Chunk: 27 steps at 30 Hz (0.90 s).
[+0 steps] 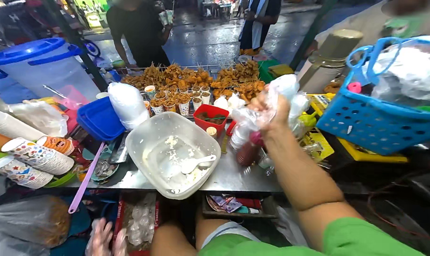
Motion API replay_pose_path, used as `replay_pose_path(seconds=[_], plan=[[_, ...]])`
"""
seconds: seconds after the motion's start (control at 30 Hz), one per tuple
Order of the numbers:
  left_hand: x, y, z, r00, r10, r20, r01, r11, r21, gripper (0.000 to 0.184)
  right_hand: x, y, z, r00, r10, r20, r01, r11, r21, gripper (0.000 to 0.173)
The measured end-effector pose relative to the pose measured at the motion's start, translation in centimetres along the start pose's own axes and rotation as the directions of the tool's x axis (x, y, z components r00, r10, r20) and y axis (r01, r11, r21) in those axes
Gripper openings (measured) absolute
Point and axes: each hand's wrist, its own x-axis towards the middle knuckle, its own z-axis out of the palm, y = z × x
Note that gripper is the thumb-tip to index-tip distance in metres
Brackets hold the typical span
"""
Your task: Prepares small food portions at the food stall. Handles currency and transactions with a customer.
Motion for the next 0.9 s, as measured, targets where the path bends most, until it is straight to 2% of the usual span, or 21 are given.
replay_pose_path(seconds=[0.07,0.1,0.13,0.17,0.23,0.27,0.3,0.33,0.37,0.43,0.47,0.5,0.53,0.57,0.6,0.63,0.67,0.73,0.8,0.87,0.9], plan=[[2.4,3.3,2.1,0.999,0.043,0.014,-0.039,0.981,-0.189,0.068,-3.4,3.1,2.3,0.96,0.134,0.248,-0.183,0.965,0.188,0.038],[3.3,5.4,3.4,0.998,0.033,0.058,-0.013,0.949,-0.316,0.074,-5.2,4.7,4.1,0.937,0.192,0.293,-0.27,0.929,0.253,0.038],[3.8,7.3,4.6,0.989,0.003,0.146,0.066,0.882,-0.467,0.08,-7.3,6.1,6.0,0.911,0.265,0.315,-0.358,0.888,0.288,0.039],[4.0,8.9,5.7,0.964,-0.038,0.265,0.202,0.751,-0.629,0.082,-9.7,7.3,7.6,0.872,0.353,0.339,-0.46,0.828,0.321,0.041],[3.5,10.8,7.4,0.888,-0.118,0.444,0.448,0.437,-0.78,0.058,-13.9,8.7,10.2,0.754,0.545,0.367,-0.655,0.671,0.348,0.042],[3.4,11.0,7.9,0.877,-0.172,0.45,0.481,0.353,-0.802,0.037,-15.1,8.7,11.0,0.708,0.621,0.336,-0.705,0.644,0.296,0.039],[3.4,10.8,7.9,0.873,-0.249,0.42,0.488,0.397,-0.777,0.025,-15.4,8.4,11.4,0.696,0.675,0.247,-0.718,0.662,0.213,0.036],[3.5,10.5,7.6,0.87,-0.352,0.345,0.487,0.512,-0.708,0.018,-15.0,8.1,11.2,0.734,0.669,0.117,-0.679,0.728,0.099,0.03],[3.8,10.0,7.0,0.868,-0.433,0.244,0.485,0.631,-0.605,0.013,-14.3,8.0,10.5,0.809,0.588,-0.005,-0.588,0.809,-0.029,0.023],[4.6,9.5,5.4,0.877,-0.478,0.052,0.462,0.807,-0.366,0.016,-13.1,8.3,8.2,0.959,0.27,-0.088,-0.284,0.92,-0.269,0.013],[4.7,9.3,4.9,0.898,-0.439,-0.02,0.411,0.856,-0.314,0.019,-13.1,8.5,7.5,0.991,0.13,-0.031,-0.132,0.928,-0.347,0.013],[4.7,9.4,4.8,0.927,-0.368,-0.07,0.329,0.89,-0.315,0.019,-13.5,8.6,7.2,0.994,0.067,0.089,-0.028,0.922,-0.386,0.015],[4.5,9.6,4.9,0.958,-0.271,-0.092,0.224,0.911,-0.346,0.017,-14.5,8.7,7.1,0.964,0.082,0.254,0.03,0.912,-0.41,0.03],[4.1,9.8,5.3,0.982,-0.161,-0.101,0.112,0.92,-0.375,0.015,-15.4,8.9,7.3,0.898,0.147,0.414,0.058,0.895,-0.442,0.055],[3.8,9.9,5.8,0.993,-0.066,-0.094,0.024,0.92,-0.391,0.015,-16.0,9.3,7.7,0.829,0.201,0.522,0.086,0.877,-0.473,0.071],[3.5,10.1,6.3,0.997,-0.018,-0.081,-0.018,0.905,-0.424,0.014,-16.3,9.9,8.0,0.791,0.227,0.568,0.113,0.859,-0.5,0.069],[3.2,10.3,6.5,0.999,-0.029,-0.042,0.004,0.857,-0.515,0.012,-16.4,10.3,8.0,0.785,0.242,0.57,0.119,0.845,-0.522,0.056],[3.0,10.9,6.0,0.972,-0.192,0.134,0.227,0.647,-0.728,0.015,-16.2,10.5,7.4,0.793,0.26,0.551,0.131,0.811,-0.57,0.032],[3.1,10.6,5.0,0.882,-0.302,0.362,0.46,0.388,-0.799,0.019,-16.1,10.5,6.4,0.793,0.204,0.575,0.259,0.74,-0.62,0.023],[3.4,9.9,4.8,0.803,-0.265,0.534,0.589,0.21,-0.781,0.02,-16.3,10.7,5.7,0.766,0.163,0.622,0.38,0.666,-0.642,0.022],[3.6,9.4,4.9,0.801,-0.206,0.562,0.597,0.207,-0.775,0.018,-16.3,10.6,5.7,0.75,0.142,0.646,0.428,0.641,-0.637,0.022]])
